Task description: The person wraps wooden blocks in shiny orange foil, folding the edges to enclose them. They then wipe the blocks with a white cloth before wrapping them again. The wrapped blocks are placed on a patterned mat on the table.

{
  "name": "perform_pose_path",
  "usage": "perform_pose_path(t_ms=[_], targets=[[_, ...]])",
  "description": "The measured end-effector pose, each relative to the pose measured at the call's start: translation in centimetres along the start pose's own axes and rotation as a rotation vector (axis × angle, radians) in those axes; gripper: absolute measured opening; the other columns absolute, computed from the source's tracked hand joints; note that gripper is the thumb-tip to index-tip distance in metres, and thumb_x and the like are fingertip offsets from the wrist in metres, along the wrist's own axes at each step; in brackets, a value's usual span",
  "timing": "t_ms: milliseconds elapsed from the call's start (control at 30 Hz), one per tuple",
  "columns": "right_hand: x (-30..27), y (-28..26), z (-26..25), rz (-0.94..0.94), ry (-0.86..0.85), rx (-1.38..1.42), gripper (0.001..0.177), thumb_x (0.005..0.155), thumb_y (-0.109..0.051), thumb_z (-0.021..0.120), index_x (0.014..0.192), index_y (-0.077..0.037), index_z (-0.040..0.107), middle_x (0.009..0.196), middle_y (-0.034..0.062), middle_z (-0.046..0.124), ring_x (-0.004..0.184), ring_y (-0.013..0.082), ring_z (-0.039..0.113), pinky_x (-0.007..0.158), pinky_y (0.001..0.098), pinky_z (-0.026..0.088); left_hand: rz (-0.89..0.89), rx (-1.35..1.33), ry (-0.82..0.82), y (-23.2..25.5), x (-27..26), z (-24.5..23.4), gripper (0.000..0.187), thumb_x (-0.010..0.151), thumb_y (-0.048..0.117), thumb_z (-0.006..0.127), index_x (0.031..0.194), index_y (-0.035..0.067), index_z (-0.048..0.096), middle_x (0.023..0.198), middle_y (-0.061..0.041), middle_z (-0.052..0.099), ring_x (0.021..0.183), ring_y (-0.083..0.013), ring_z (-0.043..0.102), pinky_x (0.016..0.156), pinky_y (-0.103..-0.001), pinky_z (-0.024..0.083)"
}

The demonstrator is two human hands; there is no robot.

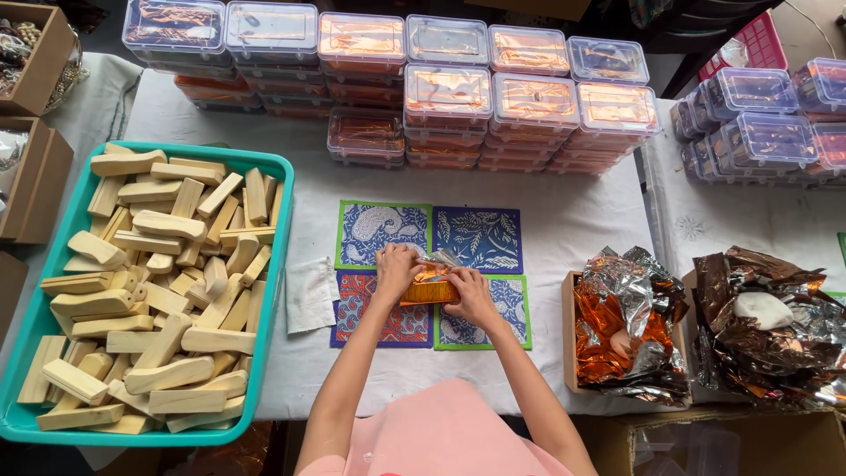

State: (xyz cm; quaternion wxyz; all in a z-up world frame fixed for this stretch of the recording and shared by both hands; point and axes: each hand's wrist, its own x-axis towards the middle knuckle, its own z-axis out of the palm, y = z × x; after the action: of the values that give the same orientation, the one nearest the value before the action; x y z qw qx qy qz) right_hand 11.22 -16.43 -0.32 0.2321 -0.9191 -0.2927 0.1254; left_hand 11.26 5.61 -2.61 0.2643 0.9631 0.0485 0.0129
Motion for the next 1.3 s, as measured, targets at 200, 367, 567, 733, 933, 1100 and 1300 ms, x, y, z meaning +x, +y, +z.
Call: perform_pose_path(t_ms=[200,367,567,733,933,1100,1300], targets=[[0.1,0.5,0.6,0.026,0.022,-0.072,0.072,0.064,-0.023,0.086,0.131,-0.013,0.062,0.138,0.0147,0.044,0.131,0.0353,0.038,0.111,0.0498,0.033,0.009,-0.197,-0.138,-0.9,-1.1,1.6,0.028,0.09,0.034,0.079,0.105,0.011,0.073,0.097,-0.01,0.075,0.093,-0.0315,0.072,0.081,-0.044,0.055],[-0.1,0.6,0.8,0.026,0.025,-0.042,0.073,0.064,-0.024,0.085,0.132,-0.013,0.062,0.138,0.0121,0.046,0.131,0.0335,0.04,0.112,0.0493,0.034,0.085,-0.19,-0.105,0.9,-2.8,-0.5,0.034,0.082,0.028,0.082,0.111,0.014,0.074,0.087,-0.012,0.076,0.083,-0.0326,0.074,0.074,-0.046,0.057],[-0.2,-1.3,-1.9,0.072,-0.002,-0.038,0.08,0.064,-0.031,0.094,0.134,-0.019,0.057,0.142,0.0096,0.04,0.136,0.0325,0.035,0.116,0.0528,0.027,0.13,-0.17,-0.007,0.8,-3.3,0.2,0.038,0.077,0.023,0.084,0.114,0.017,0.078,0.087,-0.012,0.077,0.08,-0.0309,0.074,0.077,-0.044,0.057],[0.9,-0.8,-2.4,0.004,0.271,0.074,0.096,0.073,-0.027,0.091,0.15,-0.016,0.035,0.148,0.0144,0.037,0.139,0.0345,0.036,0.117,0.0543,0.028,0.095,-0.201,-0.009,1.1,-3.2,-0.2,0.038,0.076,0.023,0.085,0.113,0.018,0.079,0.085,-0.011,0.078,0.079,-0.0284,0.075,0.078,-0.043,0.057],[1.3,-1.2,-2.9,0.072,0.078,0.138,0.104,0.075,-0.004,0.081,0.161,-0.026,0.027,0.114,0.0017,0.069,0.127,0.0263,0.052,0.115,0.046,0.041,0.115,-0.238,-0.032,0.7,-3.0,-0.2,0.036,0.076,0.019,0.083,0.112,0.023,0.08,0.084,-0.01,0.078,0.077,-0.0268,0.075,0.078,-0.041,0.058],[0.3,0.4,-0.9,0.018,0.135,-0.046,0.026,0.08,-0.003,0.077,0.104,-0.014,0.078,0.106,0.0018,0.069,0.11,0.0253,0.058,0.1,0.0403,0.049,0.145,-0.204,-0.006,0.8,-3.5,-0.2,0.039,0.077,0.009,0.078,0.112,0.026,0.082,0.082,-0.01,0.077,0.076,-0.0269,0.074,0.083,-0.04,0.057],[-1.5,-1.1,-1.8,-0.187,0.367,-0.161,0.021,0.075,-0.002,0.076,0.094,-0.01,0.079,0.109,-0.0013,0.072,0.108,0.0246,0.059,0.093,0.0425,0.047,0.246,-0.136,0.154,0.3,-5.6,0.4,0.023,0.082,0.012,0.076,0.104,0.017,0.08,0.096,-0.004,0.079,0.091,-0.0207,0.073,0.106,-0.043,0.046]])
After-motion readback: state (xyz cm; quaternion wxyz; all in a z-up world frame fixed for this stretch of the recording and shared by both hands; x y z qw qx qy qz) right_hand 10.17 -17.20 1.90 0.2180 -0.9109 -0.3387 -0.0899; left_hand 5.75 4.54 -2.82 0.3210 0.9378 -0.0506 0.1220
